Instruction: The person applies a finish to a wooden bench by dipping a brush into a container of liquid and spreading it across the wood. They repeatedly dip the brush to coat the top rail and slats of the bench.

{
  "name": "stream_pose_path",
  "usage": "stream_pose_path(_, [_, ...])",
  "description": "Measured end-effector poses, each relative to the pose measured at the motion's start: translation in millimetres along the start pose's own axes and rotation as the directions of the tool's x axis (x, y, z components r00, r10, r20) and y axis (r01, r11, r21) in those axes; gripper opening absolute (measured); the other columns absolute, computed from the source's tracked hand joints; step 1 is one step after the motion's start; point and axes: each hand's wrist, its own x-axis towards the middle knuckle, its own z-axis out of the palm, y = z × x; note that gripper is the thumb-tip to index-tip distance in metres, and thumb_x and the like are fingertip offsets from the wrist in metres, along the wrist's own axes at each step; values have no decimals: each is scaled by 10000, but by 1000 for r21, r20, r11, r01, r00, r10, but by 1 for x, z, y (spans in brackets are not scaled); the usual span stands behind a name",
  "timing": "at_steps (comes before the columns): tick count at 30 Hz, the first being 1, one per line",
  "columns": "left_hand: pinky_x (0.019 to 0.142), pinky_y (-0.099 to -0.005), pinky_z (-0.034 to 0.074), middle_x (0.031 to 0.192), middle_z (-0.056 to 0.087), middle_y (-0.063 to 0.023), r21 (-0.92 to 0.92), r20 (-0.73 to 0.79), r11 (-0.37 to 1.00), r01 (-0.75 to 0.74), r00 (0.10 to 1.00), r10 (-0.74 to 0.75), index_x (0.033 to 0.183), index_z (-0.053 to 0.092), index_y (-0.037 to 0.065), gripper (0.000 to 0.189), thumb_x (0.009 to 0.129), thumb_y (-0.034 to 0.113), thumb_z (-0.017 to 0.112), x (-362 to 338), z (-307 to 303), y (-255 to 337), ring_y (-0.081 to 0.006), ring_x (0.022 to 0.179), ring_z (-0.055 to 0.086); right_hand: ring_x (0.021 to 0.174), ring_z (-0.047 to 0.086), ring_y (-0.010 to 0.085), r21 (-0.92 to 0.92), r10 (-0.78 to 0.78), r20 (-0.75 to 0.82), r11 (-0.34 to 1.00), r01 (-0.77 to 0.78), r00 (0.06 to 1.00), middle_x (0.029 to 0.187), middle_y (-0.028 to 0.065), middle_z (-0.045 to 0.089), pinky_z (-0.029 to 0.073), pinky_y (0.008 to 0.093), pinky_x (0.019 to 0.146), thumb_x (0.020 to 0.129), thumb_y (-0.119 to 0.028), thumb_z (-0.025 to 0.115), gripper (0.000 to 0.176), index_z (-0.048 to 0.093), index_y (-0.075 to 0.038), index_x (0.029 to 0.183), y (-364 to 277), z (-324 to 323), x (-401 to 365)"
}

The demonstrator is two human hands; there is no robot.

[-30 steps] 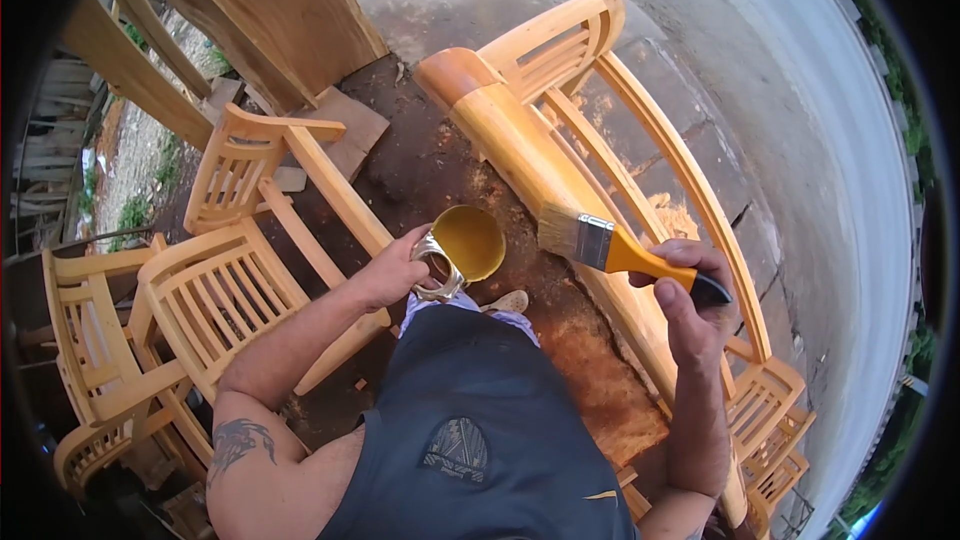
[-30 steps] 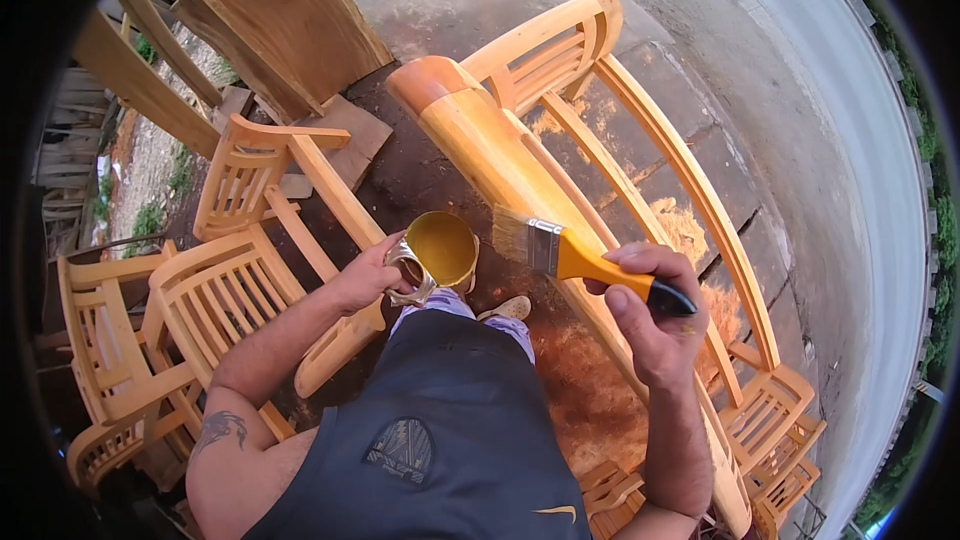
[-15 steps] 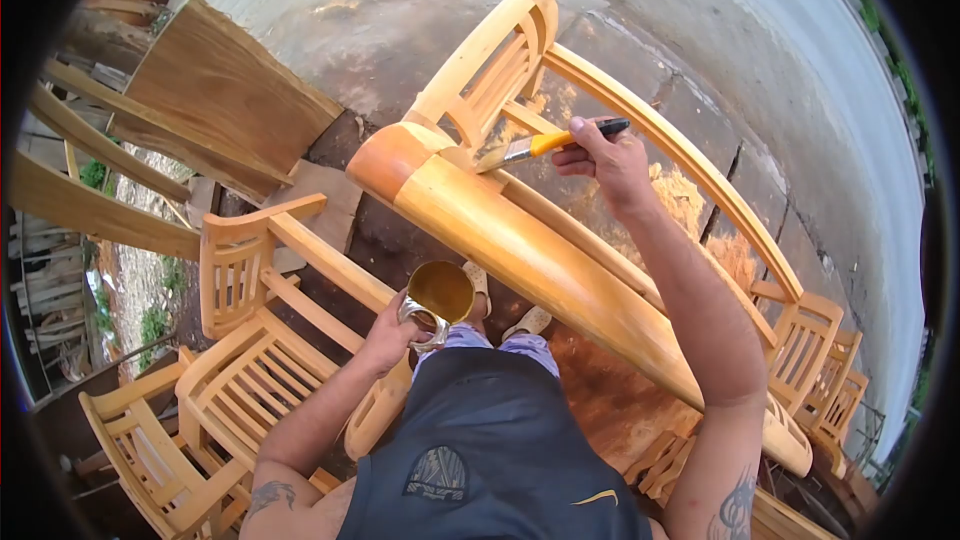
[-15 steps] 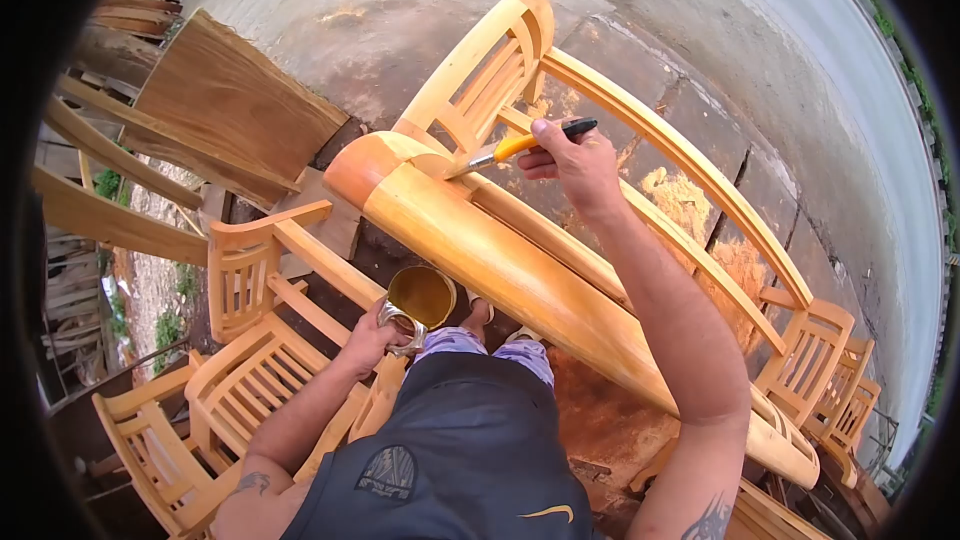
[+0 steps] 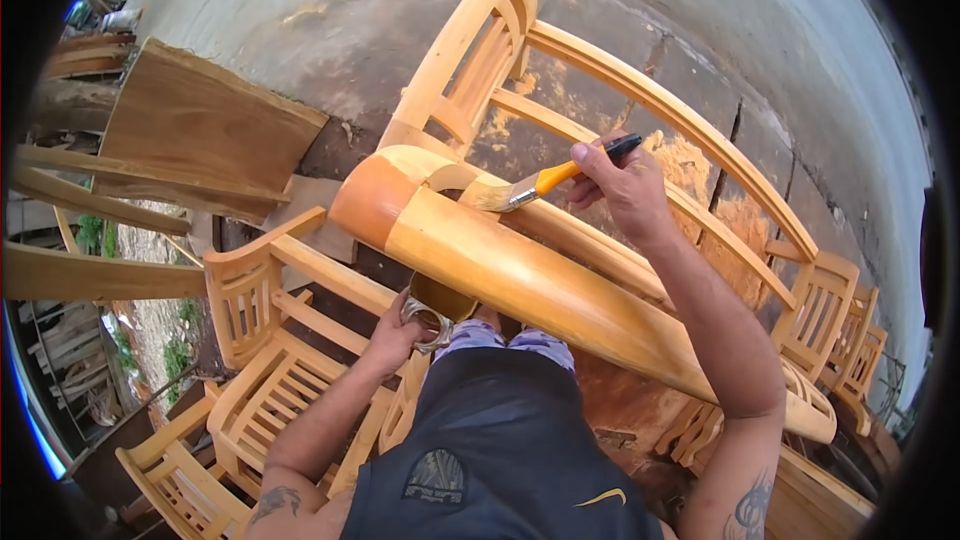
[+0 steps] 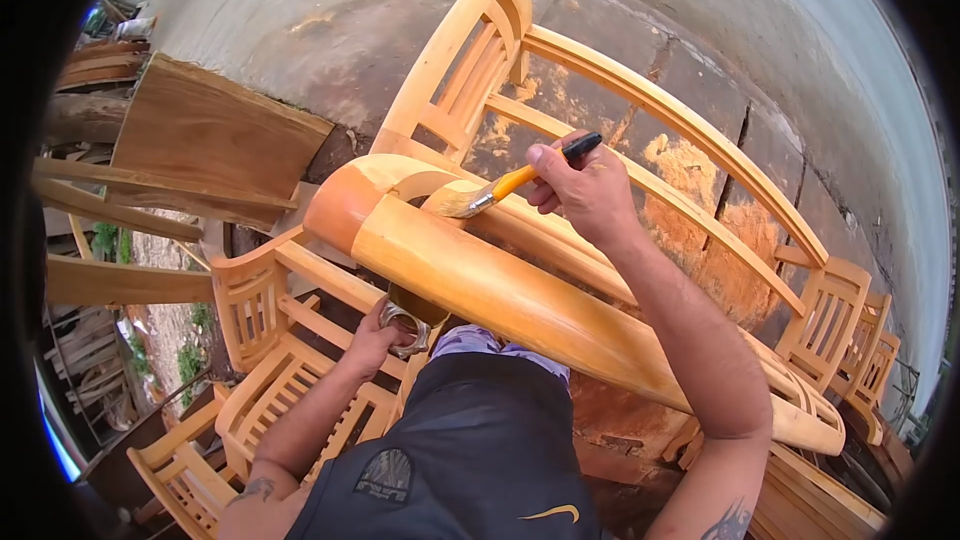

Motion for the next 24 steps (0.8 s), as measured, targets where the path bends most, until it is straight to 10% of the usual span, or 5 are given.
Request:
stream_pose_path(18, [877, -308, 570, 1170, 650, -130, 48, 3, 999, 18, 1000, -18, 1577, 302, -1, 826, 797, -116, 550, 20, -14, 1, -206, 1029, 676, 697, 711, 151, -41, -100, -123, 995, 96, 987, 819, 106, 707, 593, 266, 624, 996, -253, 719, 267, 613, -15, 1051, -13, -3, -13])
stream_pose_path(24, [866, -311, 580, 1145, 684, -135, 55, -31, 998, 39, 999, -37, 1527, 360, -18, 765, 794, -118, 554, 20, -12, 11, -212, 1009, 692, 701, 691, 98, -231, -383, -122, 908, 349, 916, 800, 57, 700, 553, 249, 620, 926, -145, 789, 209, 640, -19, 999, -11, -16, -43])
